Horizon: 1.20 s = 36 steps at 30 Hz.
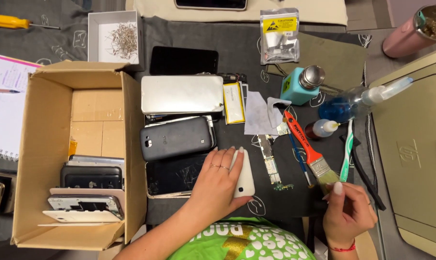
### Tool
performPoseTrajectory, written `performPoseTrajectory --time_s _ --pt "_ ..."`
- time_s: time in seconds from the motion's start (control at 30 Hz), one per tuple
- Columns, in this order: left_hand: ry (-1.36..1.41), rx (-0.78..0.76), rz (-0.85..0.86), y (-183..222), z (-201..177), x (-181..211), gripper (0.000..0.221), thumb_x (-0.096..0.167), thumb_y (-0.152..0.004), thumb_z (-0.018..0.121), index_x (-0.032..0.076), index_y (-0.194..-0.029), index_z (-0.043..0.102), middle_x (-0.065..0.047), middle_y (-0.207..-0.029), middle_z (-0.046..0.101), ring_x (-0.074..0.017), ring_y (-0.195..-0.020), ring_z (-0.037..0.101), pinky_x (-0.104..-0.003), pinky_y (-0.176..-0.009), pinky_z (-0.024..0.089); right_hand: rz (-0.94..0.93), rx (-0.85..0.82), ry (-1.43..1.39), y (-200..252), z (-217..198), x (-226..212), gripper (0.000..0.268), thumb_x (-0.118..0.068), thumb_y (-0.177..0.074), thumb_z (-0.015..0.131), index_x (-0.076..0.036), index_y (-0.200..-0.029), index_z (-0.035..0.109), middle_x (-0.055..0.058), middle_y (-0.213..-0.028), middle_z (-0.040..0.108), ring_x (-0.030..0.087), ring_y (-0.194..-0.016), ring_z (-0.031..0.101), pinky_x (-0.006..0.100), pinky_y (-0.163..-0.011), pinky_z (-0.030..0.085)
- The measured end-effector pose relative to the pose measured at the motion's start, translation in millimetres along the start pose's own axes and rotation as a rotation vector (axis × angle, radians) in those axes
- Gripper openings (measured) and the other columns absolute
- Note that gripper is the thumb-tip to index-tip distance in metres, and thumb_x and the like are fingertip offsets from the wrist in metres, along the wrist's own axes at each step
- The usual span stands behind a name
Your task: A person cleans a white mobile phone back cover using a cleaning solution, a small brush, and a cloth at a repair station.
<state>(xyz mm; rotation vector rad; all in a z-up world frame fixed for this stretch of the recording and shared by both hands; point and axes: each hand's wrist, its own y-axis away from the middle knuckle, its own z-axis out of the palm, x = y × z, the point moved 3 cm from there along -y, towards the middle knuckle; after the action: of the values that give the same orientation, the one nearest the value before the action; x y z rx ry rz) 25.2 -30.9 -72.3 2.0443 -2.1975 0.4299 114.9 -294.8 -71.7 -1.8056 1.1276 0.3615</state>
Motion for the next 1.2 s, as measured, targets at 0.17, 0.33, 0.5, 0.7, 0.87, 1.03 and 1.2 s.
performPoseTrajectory --time_s 0.17,0.33,0.5,0.7,0.87,1.03,1.2 --pt "0.061 -0.023 0.010 -2 -2 0 0.096 0.066 -0.073 0.084 0.018 -0.150 0.050 -0.029 -0.138 0.050 -0.0443 -0.124 0.048 -0.061 -0.112 0.031 -0.019 -0.031 0.000 -2 7 -4 0.025 -0.007 -0.107 0.064 0.006 -0.086 0.065 0.014 -0.072 0.063 0.024 -0.071 0.060 0.032 -0.066 0.043" --pt "0.078 0.013 0.027 -2 -3 2 0.087 0.064 -0.080 0.079 0.018 -0.149 0.050 -0.032 -0.142 0.049 -0.0455 -0.126 0.049 -0.064 -0.112 0.030 -0.058 -0.051 0.047 -5 8 6 0.022 -0.007 -0.106 0.067 0.007 -0.090 0.069 0.016 -0.077 0.066 0.025 -0.075 0.063 0.031 -0.065 0.043" --pt "0.005 -0.030 0.088 -10 -7 2 0.109 0.068 -0.078 0.080 0.013 -0.160 0.034 -0.025 -0.148 0.050 -0.0393 -0.132 0.049 -0.056 -0.113 0.033 -0.055 -0.140 0.101 -35 16 -9 0.015 0.010 -0.102 0.073 0.004 -0.117 0.074 0.020 -0.111 0.070 0.022 -0.086 0.064 0.031 -0.082 0.054" --pt "0.043 0.029 0.007 2 -5 -2 0.111 0.062 -0.079 0.083 0.009 -0.161 0.030 -0.026 -0.154 0.045 -0.0385 -0.140 0.048 -0.051 -0.115 0.034 0.168 -0.204 0.006 -66 36 -7 0.040 -0.007 -0.094 0.079 0.005 -0.128 0.063 0.020 -0.120 0.058 0.014 -0.069 0.058 0.025 -0.068 0.054" --pt "-0.016 0.030 -0.055 20 -3 -8 0.100 0.063 -0.086 0.074 0.006 -0.159 0.034 -0.021 -0.153 0.048 -0.0355 -0.141 0.046 -0.055 -0.113 0.033 0.162 -0.209 0.092 -72 52 11 0.041 -0.016 -0.092 0.087 0.001 -0.124 0.066 0.012 -0.102 0.064 0.013 -0.071 0.057 0.029 -0.075 0.049" --pt "-0.075 0.035 -0.001 27 -1 -9 0.079 0.056 -0.094 0.066 0.000 -0.146 0.050 -0.024 -0.153 0.050 -0.0389 -0.145 0.042 -0.064 -0.112 0.032 0.061 -0.165 0.190 -69 65 30 0.042 -0.022 -0.092 0.090 0.003 -0.119 0.070 0.003 -0.058 0.055 0.021 -0.093 0.064 0.042 -0.101 0.048" --pt "-0.021 0.168 0.028 36 3 -8 0.067 0.049 -0.098 0.066 -0.005 -0.138 0.056 -0.023 -0.145 0.058 -0.0379 -0.143 0.047 -0.070 -0.115 0.029 0.032 -0.117 0.186 -68 68 27 0.035 -0.018 -0.095 0.092 0.006 -0.112 0.071 0.004 -0.060 0.048 0.019 -0.090 0.057 0.035 -0.079 0.047"
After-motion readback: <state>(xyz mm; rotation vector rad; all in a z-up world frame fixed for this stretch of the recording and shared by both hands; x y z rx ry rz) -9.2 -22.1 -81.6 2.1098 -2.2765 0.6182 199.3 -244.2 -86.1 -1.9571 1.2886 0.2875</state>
